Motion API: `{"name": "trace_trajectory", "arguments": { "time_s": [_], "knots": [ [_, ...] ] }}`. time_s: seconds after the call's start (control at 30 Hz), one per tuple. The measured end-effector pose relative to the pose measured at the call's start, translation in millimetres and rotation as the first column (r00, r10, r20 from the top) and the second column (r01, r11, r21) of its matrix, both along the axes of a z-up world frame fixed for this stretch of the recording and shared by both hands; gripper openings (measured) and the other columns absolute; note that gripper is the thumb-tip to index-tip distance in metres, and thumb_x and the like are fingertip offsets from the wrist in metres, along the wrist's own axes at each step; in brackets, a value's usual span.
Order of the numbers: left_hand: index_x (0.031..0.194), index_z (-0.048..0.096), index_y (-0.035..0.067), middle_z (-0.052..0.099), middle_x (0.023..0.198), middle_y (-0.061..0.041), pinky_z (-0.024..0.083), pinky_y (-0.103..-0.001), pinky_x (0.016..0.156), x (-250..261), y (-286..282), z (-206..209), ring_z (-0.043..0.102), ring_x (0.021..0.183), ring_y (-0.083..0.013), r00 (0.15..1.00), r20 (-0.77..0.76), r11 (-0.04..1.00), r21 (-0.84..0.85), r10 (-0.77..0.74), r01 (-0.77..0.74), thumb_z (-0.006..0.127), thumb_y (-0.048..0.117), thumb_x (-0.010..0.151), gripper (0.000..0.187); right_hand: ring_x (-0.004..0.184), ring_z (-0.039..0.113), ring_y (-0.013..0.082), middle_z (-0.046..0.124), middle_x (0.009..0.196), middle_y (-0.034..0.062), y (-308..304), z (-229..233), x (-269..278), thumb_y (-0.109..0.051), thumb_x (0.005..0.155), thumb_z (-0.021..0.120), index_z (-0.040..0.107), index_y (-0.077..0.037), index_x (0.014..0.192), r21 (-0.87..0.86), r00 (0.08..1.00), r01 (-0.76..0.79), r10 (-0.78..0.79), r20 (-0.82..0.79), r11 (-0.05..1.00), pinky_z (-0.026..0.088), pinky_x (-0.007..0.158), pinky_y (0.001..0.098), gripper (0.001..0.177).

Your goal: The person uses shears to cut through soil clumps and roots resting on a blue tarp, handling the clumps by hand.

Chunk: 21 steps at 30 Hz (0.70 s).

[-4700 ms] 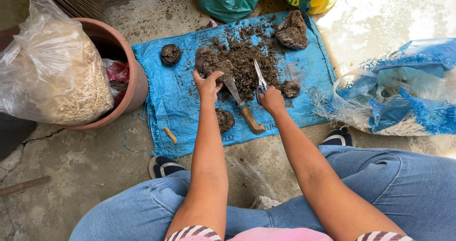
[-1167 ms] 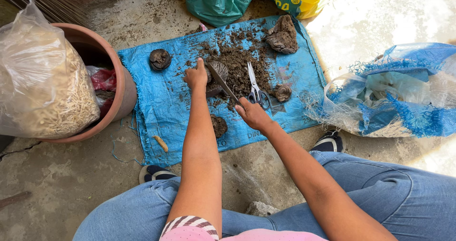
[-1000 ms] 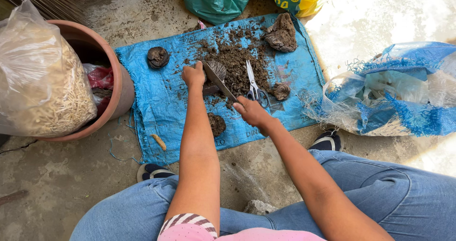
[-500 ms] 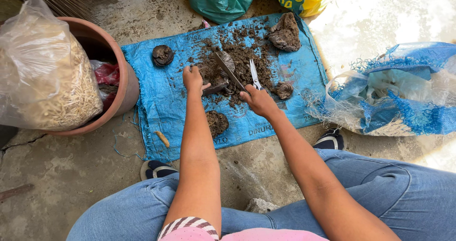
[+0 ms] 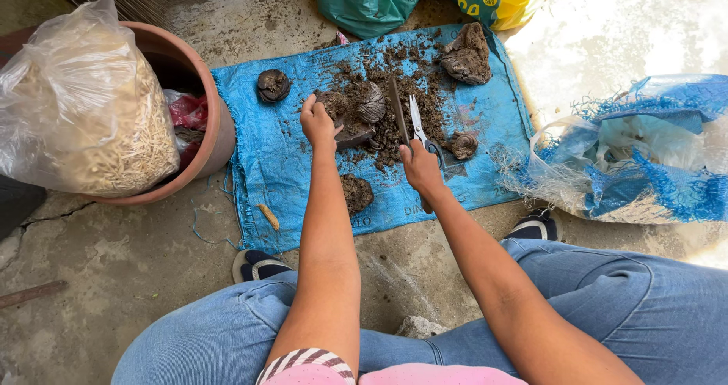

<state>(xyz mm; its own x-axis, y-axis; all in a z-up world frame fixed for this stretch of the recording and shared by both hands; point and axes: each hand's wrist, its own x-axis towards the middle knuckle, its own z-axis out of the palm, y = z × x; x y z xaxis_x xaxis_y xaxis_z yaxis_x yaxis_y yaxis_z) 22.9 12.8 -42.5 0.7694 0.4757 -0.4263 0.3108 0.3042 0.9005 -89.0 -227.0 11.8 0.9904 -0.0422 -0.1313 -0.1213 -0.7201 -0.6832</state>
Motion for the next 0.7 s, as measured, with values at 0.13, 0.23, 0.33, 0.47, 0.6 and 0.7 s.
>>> {"name": "trace_trajectory", "arguments": {
  "time_s": [0.13, 0.23, 0.33, 0.47, 0.6, 0.7],
  "knots": [
    [0.149, 0.047, 0.016, 0.062, 0.117, 0.001, 0.065, -0.059, 0.082, -5.4, -6.9, 24.7, 0.068, 0.087, -0.0191, 0.999, 0.034, 0.999, 0.035, 0.013, -0.014, 0.042, 0.022, 0.102, 0.048, 0.071, 0.070, 0.0463, 0.069, 0.075, 0.0246, 32.5, 6.3, -3.3, -0.041, 0.105, 0.052, 0.057, -0.006, 0.112, 0.120, 0.992, -0.068, 0.080, -0.097, 0.990, 0.053, 0.064, 0.0568, 0.036],
    [0.143, 0.059, 0.013, 0.066, 0.105, -0.002, 0.070, -0.054, 0.071, -16.2, 2.3, 40.6, 0.059, 0.074, -0.0177, 0.976, 0.112, 0.981, 0.034, 0.187, -0.192, 0.047, 0.023, 0.102, 0.044, 0.069, 0.071, 0.0470, 0.069, 0.077, 0.0256, 64.6, 18.5, -4.1, -0.041, 0.103, 0.051, 0.052, -0.005, 0.118, 0.175, 0.963, -0.120, 0.157, -0.219, 0.977, 0.055, 0.064, 0.0577, 0.039],
    [0.141, 0.063, 0.013, 0.071, 0.103, -0.009, 0.069, -0.044, 0.063, -20.8, 12.0, 42.3, 0.061, 0.071, -0.0168, 0.977, 0.117, 0.968, 0.160, 0.176, -0.193, 0.049, 0.023, 0.101, 0.043, 0.072, 0.070, 0.0494, 0.068, 0.077, 0.0272, 79.0, 19.6, -0.2, -0.040, 0.102, 0.052, 0.052, -0.007, 0.123, 0.154, 0.957, -0.210, 0.235, -0.170, 0.965, 0.053, 0.065, 0.0594, 0.040],
    [0.143, 0.059, 0.010, 0.074, 0.124, -0.011, 0.062, -0.041, 0.080, -14.6, 2.9, 8.5, 0.074, 0.087, -0.0221, 0.980, 0.185, 0.900, 0.436, -0.080, -0.008, 0.058, 0.023, 0.103, 0.042, 0.076, 0.066, 0.0539, 0.069, 0.076, 0.0304, 74.1, 0.3, 1.3, -0.039, 0.104, 0.054, 0.054, -0.006, 0.121, 0.054, 0.984, -0.178, 0.178, 0.006, 0.983, 0.048, 0.068, 0.0622, 0.037],
    [0.142, 0.063, 0.008, 0.071, 0.130, -0.018, 0.056, -0.045, 0.094, -26.2, -40.5, -33.4, 0.071, 0.111, -0.0327, 0.975, 0.189, 0.761, 0.648, -0.114, -0.036, 0.066, 0.016, 0.100, 0.043, 0.078, 0.063, 0.0576, 0.066, 0.082, 0.0339, 53.2, -9.1, -3.9, -0.037, 0.105, 0.054, 0.052, -0.005, 0.122, -0.038, 0.989, -0.107, 0.111, 0.102, 0.993, 0.047, 0.067, 0.0640, 0.036],
    [0.140, 0.063, 0.007, 0.072, 0.129, -0.018, 0.058, -0.047, 0.095, -20.1, -49.4, -33.3, 0.071, 0.111, -0.0333, 0.985, 0.170, 0.748, 0.658, -0.032, -0.089, 0.071, 0.013, 0.092, 0.049, 0.079, 0.063, 0.0572, 0.067, 0.080, 0.0333, 47.1, -14.3, -8.1, -0.038, 0.105, 0.055, 0.051, -0.006, 0.121, -0.014, 0.987, -0.152, 0.153, 0.051, 0.988, 0.046, 0.068, 0.0650, 0.036]
  ]
}}
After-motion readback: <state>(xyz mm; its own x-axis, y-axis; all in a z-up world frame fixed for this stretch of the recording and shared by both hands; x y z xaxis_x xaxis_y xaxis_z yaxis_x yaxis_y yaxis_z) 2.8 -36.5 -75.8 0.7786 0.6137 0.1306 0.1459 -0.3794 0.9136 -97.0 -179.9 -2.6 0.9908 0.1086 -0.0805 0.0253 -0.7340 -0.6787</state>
